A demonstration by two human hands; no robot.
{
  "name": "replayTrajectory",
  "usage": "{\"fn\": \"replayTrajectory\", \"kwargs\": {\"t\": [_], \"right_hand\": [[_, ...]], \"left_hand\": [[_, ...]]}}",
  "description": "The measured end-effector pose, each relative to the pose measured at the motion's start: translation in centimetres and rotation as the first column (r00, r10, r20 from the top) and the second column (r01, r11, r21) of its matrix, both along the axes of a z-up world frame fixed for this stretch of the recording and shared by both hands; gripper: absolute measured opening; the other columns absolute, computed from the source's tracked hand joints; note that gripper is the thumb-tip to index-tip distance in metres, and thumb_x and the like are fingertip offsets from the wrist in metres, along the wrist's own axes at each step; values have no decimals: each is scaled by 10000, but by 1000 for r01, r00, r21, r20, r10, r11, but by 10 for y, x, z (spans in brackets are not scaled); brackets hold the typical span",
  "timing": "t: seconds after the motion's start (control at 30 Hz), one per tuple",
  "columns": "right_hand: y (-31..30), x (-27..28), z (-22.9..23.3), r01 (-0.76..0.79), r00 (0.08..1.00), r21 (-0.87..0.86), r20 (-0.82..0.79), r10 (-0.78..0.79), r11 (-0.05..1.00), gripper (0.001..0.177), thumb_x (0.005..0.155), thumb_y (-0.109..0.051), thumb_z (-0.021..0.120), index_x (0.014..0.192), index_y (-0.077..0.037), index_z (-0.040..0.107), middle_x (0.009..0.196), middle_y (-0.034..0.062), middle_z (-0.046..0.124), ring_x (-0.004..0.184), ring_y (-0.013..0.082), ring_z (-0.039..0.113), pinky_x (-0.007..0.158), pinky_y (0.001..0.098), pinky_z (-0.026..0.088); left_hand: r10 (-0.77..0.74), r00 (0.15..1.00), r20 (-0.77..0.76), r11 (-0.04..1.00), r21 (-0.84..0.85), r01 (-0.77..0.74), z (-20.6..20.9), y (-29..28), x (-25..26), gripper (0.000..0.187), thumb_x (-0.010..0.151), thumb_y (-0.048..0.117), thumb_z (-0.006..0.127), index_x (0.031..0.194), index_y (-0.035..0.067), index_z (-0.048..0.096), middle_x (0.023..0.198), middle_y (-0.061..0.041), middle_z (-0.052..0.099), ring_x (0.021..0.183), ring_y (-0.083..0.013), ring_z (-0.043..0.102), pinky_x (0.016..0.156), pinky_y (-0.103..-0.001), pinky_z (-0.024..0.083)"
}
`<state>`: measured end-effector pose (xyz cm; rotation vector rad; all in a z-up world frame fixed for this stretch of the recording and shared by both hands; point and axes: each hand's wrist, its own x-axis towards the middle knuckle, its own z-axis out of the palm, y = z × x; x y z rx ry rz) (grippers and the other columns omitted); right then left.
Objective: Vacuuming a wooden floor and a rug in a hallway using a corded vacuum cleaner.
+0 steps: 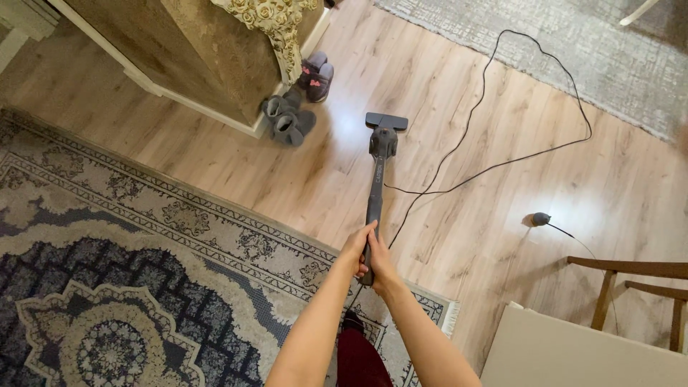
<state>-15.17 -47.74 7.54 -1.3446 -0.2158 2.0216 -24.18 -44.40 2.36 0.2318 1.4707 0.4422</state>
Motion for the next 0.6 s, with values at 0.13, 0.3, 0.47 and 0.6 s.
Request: {"fn": "replayTrajectory", "kwargs": {"t": [0.13, 0.3, 0.47, 0.6], "right_hand": [[-1, 1, -1, -13, 1000, -3, 7, 13, 1000, 361, 1043, -509, 433, 1271, -231, 464, 593, 5, 441, 370, 127, 355, 358, 304, 305], [-5, 5, -18, -16, 1000, 1, -5, 16, 1000, 378, 1039, -527, 454, 1233, -203, 460, 606, 15, 445, 381, 130, 364, 369, 306, 309], [-6, 5, -19, -17, 999, -1, 30, 17, 1000, 389, 1023, -553, 470, 1193, -203, 480, 598, 12, 444, 369, 137, 365, 360, 309, 305], [-8, 4, -20, -15, 1000, 10, 18, 15, 1000, 376, 1029, -553, 469, 1171, -205, 493, 601, 12, 443, 369, 139, 375, 362, 314, 317]], "left_hand": [[-44, 998, -44, 996, -78, 40, 10, -2, 3, 668, 786, 766, 649, 846, 102, 600, 543, -39, 367, 334, -198, 296, 336, -376, 243], [-17, 1000, -23, 998, -57, 16, 4, -6, 4, 676, 793, 771, 656, 832, 99, 584, 558, -49, 391, 350, -208, 327, 346, -380, 270], [-23, 999, -24, 998, -55, 21, 9, -6, 5, 658, 784, 767, 652, 798, 113, 579, 545, -48, 392, 342, -212, 340, 342, -383, 276], [-24, 1000, -9, 999, -43, 24, 9, -8, 4, 656, 783, 768, 647, 770, 116, 569, 531, -37, 384, 333, -206, 326, 335, -380, 255]]}}
